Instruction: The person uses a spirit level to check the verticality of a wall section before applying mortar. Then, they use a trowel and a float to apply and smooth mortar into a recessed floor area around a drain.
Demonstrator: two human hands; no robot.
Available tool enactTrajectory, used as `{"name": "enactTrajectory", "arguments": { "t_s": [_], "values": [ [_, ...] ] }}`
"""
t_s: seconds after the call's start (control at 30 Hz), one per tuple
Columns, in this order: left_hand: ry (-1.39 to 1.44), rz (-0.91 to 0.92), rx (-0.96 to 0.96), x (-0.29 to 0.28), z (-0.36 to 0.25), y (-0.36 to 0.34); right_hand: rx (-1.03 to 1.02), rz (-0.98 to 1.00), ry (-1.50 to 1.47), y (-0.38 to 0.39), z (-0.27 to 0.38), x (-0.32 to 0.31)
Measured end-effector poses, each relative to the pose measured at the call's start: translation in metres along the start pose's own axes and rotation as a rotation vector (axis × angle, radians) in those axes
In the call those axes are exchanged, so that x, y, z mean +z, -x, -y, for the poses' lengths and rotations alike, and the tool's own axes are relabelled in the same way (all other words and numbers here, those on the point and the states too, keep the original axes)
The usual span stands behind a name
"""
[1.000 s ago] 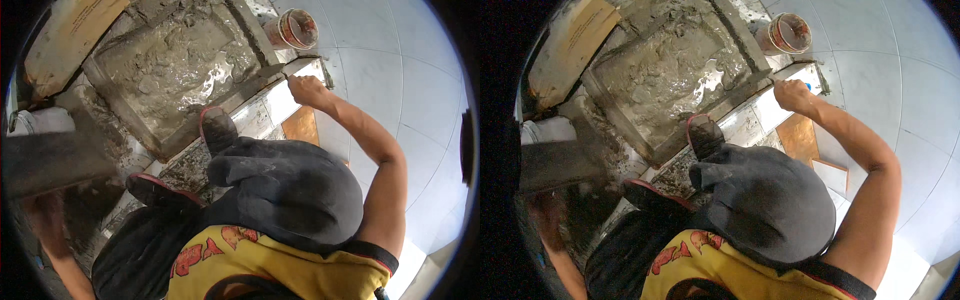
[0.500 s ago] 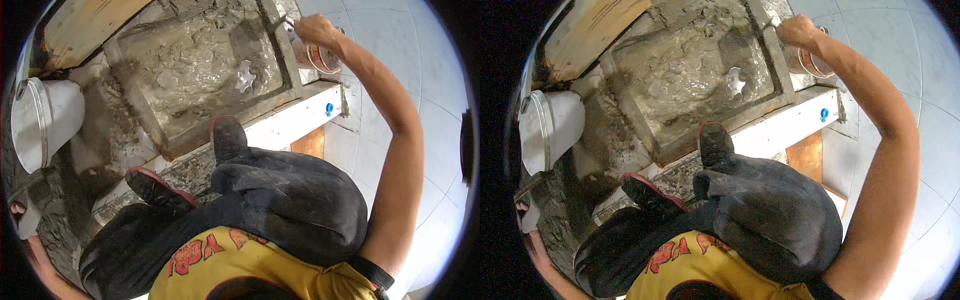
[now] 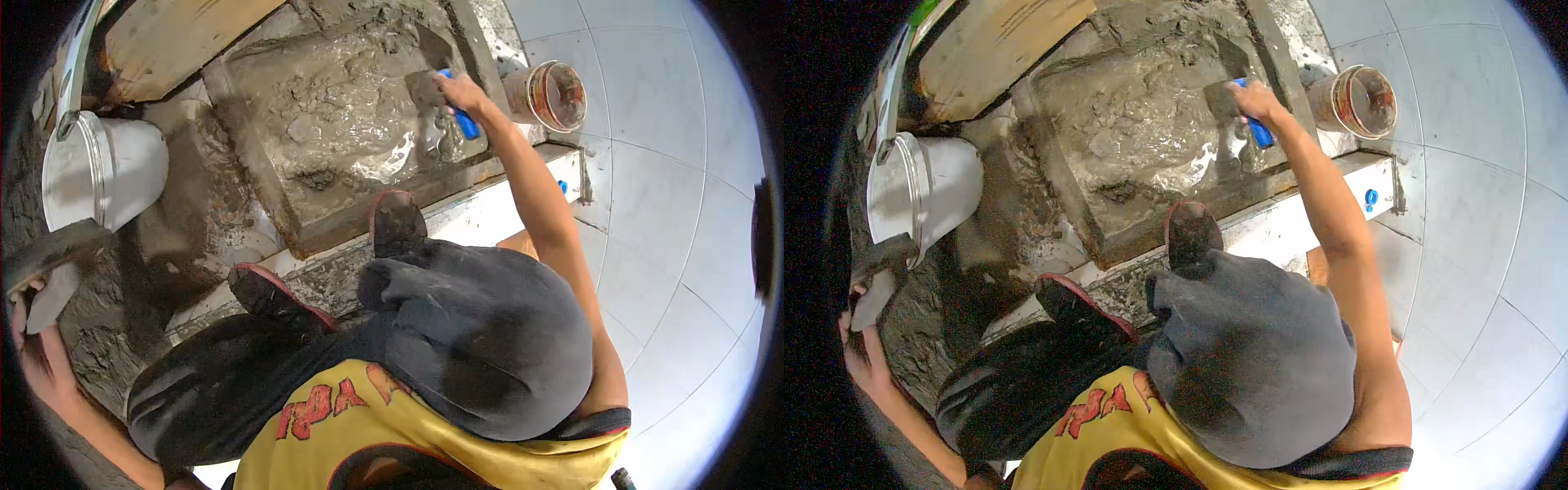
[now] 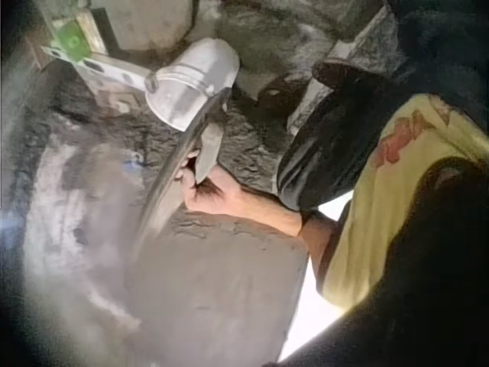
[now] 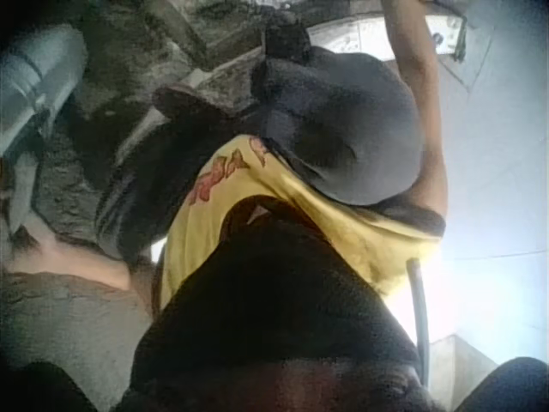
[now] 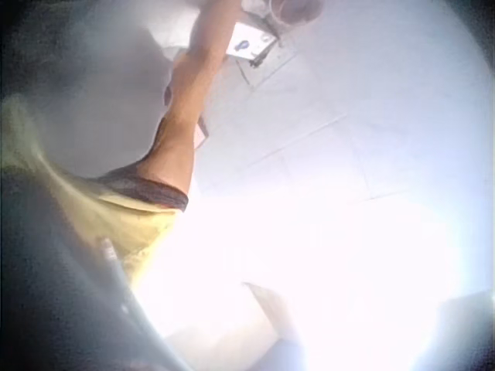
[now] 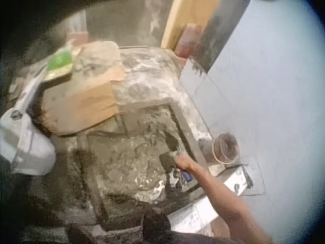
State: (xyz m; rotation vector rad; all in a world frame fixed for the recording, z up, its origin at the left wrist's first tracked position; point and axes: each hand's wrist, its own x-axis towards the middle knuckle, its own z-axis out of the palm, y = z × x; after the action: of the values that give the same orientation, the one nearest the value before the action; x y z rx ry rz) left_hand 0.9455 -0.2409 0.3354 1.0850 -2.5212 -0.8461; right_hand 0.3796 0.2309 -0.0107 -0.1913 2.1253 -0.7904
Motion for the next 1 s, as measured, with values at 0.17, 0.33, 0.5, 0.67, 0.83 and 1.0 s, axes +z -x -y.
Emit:
{"name": "enactTrajectory", "arguments": {
  "t_s": [0.17, 0.33, 0.5, 0.67, 0.83, 1.0],
  "values": [
    [1.005, 0.005, -0.353, 0.055, -0.031, -0.031, -0.166, -0.138, 0.398, -0.02, -0.025, 0.029],
    [1.328, 0.023, -0.437, 0.074, -0.052, -0.045, -0.321, -0.142, 0.618, 0.013, -0.033, 0.053],
    [1.362, -0.024, -0.446, 0.076, -0.063, -0.036, -0.33, 0.046, 0.808, 0.03, -0.005, 0.01],
    [1.35, 0.03, -0.459, 0.075, -0.063, -0.036, -0.086, 0.054, 0.525, -0.004, 0.021, 0.008],
    [1.441, -0.068, -0.483, 0.079, -0.064, -0.042, -0.594, -0.251, 0.731, -0.009, -0.025, 0.065],
    [1.369, 0.015, -0.435, 0.107, -0.073, -0.058, -0.248, 0.095, 0.815, 0.065, 0.003, 0.035]
  ]
}}
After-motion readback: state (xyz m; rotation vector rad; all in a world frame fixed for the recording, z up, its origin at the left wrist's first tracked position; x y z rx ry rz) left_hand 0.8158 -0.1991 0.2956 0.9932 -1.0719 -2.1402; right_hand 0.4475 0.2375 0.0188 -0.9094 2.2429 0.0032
